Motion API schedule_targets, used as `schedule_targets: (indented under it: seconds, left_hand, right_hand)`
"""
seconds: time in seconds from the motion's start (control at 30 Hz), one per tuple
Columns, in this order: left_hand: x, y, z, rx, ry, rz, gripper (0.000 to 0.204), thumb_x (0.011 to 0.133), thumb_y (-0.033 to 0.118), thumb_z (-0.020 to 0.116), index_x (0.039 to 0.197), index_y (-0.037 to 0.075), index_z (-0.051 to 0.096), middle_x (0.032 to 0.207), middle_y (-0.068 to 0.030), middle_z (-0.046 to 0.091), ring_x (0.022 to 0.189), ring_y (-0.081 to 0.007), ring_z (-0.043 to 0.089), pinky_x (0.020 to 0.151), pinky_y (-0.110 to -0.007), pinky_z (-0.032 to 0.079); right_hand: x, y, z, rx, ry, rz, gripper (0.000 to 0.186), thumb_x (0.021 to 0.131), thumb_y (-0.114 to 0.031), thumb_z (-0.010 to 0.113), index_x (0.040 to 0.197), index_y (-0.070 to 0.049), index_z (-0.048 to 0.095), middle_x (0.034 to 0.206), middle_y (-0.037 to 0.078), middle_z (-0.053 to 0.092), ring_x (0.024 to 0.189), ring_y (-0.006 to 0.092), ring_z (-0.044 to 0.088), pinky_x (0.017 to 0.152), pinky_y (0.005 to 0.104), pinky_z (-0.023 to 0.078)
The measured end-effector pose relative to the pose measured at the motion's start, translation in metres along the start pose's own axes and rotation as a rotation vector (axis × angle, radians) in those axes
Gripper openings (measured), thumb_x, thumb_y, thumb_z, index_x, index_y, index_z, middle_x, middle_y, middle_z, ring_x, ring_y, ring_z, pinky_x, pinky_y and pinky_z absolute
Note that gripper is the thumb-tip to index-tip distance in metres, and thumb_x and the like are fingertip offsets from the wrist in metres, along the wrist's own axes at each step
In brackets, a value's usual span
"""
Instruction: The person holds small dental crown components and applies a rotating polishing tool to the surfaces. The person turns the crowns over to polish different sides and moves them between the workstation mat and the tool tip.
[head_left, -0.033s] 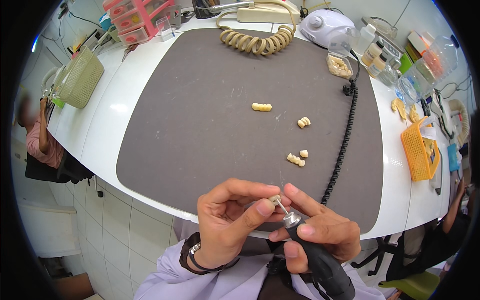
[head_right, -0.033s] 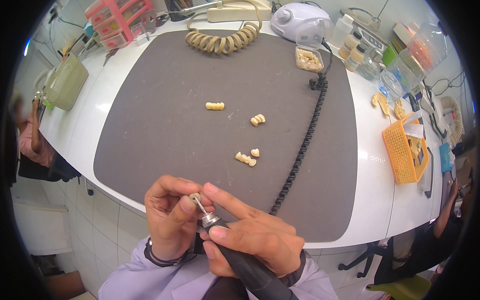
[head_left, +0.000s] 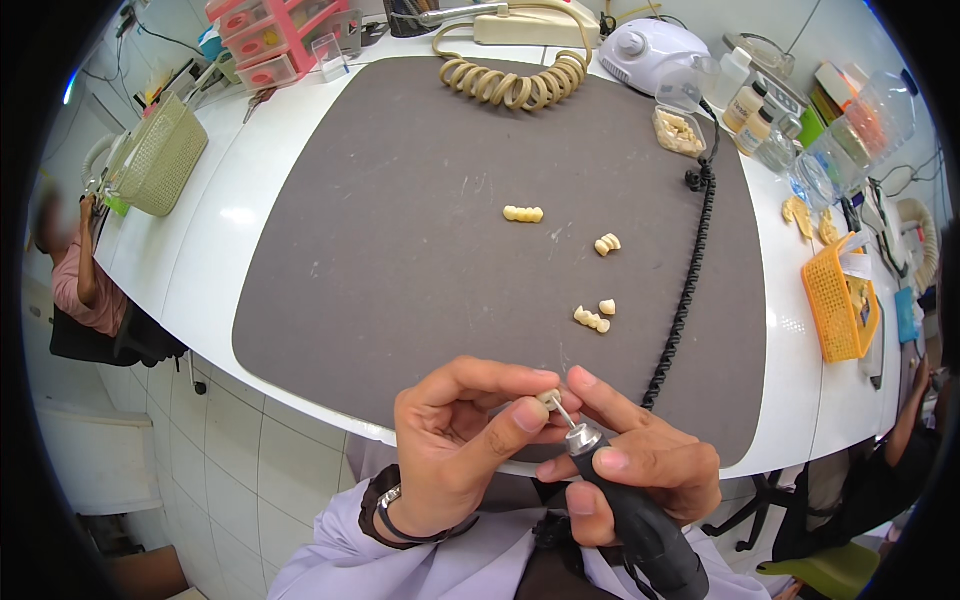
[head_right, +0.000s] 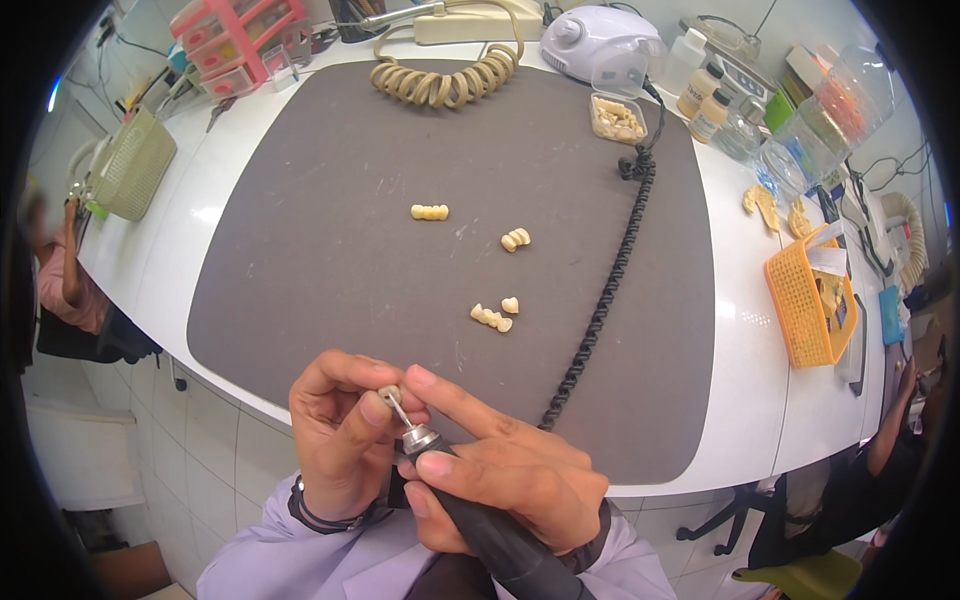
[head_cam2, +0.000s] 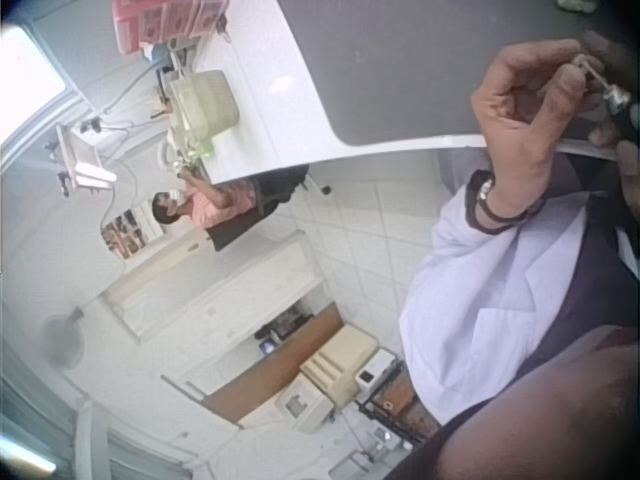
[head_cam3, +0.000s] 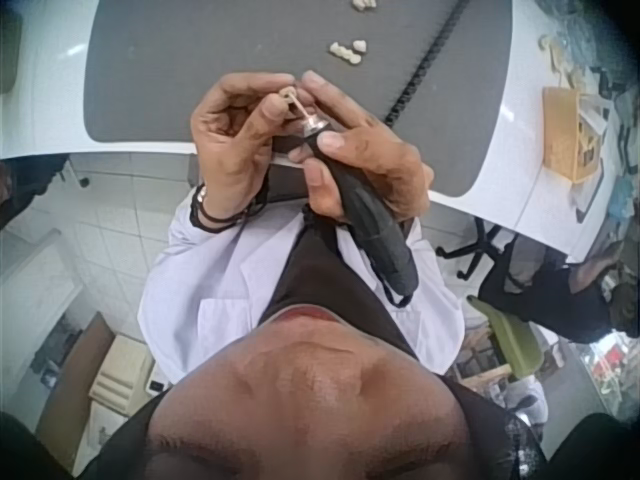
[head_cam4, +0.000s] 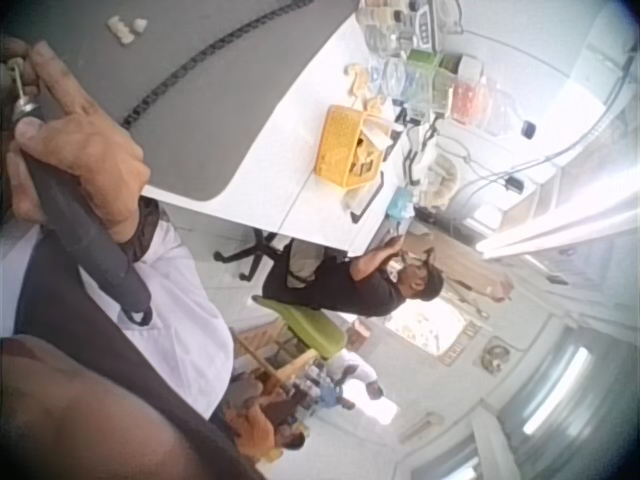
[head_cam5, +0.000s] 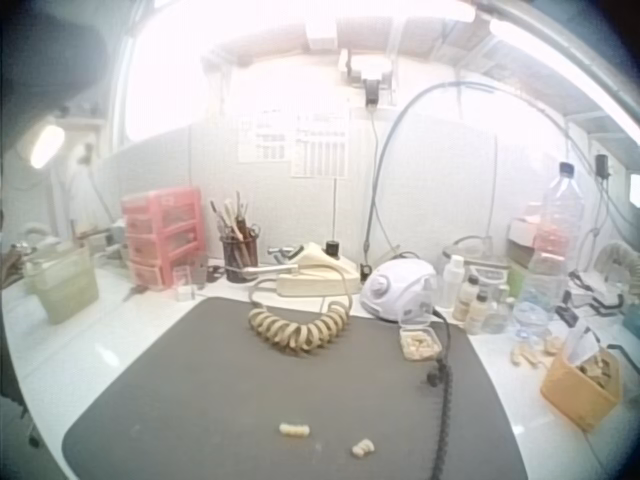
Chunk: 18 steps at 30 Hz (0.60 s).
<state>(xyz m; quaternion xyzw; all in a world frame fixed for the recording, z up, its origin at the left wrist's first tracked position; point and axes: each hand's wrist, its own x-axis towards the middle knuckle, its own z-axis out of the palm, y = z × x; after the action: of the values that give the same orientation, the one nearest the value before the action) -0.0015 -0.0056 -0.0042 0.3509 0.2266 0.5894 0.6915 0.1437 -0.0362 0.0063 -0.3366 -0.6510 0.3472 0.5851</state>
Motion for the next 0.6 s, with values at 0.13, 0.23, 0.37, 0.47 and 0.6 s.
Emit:
schedule_targets:
  seconds: [0.13,0.23,0.37,0.47,0.6]
  left_hand:
    - [-0.0006,-0.0006,-0.0017,0.006,-0.004,0.004,0.017,0.087,0.001,0.060,0.101,-0.008,0.058,0.092,-0.0198,0.066,0.090,-0.0227,0.066,0.077,-0.033,0.058]
    - [-0.0006,-0.0007,-0.0016,0.012,0.003,0.003,0.017,0.087,0.000,0.060,0.101,-0.008,0.058,0.092,-0.0199,0.066,0.090,-0.0231,0.066,0.077,-0.033,0.058]
    - [0.0006,-0.0002,0.0000,0.005,0.006,-0.008,0.017,0.086,0.000,0.060,0.101,-0.008,0.058,0.092,-0.0199,0.066,0.091,-0.0235,0.066,0.077,-0.033,0.058]
    - [-0.0020,0.0017,0.0048,0.090,0.068,-0.034,0.018,0.086,0.007,0.063,0.098,-0.003,0.055,0.089,-0.0160,0.064,0.079,-0.0196,0.067,0.071,-0.028,0.057]
    - [-0.0016,0.0011,0.0050,0.081,0.074,-0.036,0.018,0.085,0.006,0.063,0.098,-0.002,0.055,0.089,-0.0161,0.064,0.079,-0.0196,0.067,0.071,-0.028,0.057]
  right_hand:
    - [0.0002,0.0004,0.0007,0.008,0.005,0.004,0.031,0.078,0.001,0.067,0.100,-0.001,0.045,0.086,0.027,0.061,0.110,0.0423,0.053,0.068,0.0371,0.060]
    - [0.0003,-0.0018,0.0007,0.011,0.008,0.021,0.031,0.078,0.001,0.067,0.100,-0.001,0.045,0.087,0.027,0.061,0.111,0.0423,0.053,0.068,0.0371,0.060]
    - [0.0021,0.0002,0.0033,0.067,0.088,0.014,0.035,0.071,0.007,0.070,0.100,-0.001,0.052,0.076,0.018,0.064,0.095,0.0374,0.062,0.083,0.0455,0.052]
    - [-0.0003,-0.0023,0.0019,0.039,0.041,0.032,0.033,0.074,0.004,0.069,0.101,-0.001,0.049,0.082,0.023,0.062,0.103,0.0397,0.058,0.075,0.0413,0.056]
    - [0.0002,-0.0037,0.0002,0.000,-0.001,0.043,0.032,0.078,0.000,0.067,0.101,-0.002,0.045,0.088,0.028,0.060,0.111,0.0419,0.053,0.068,0.0371,0.060]
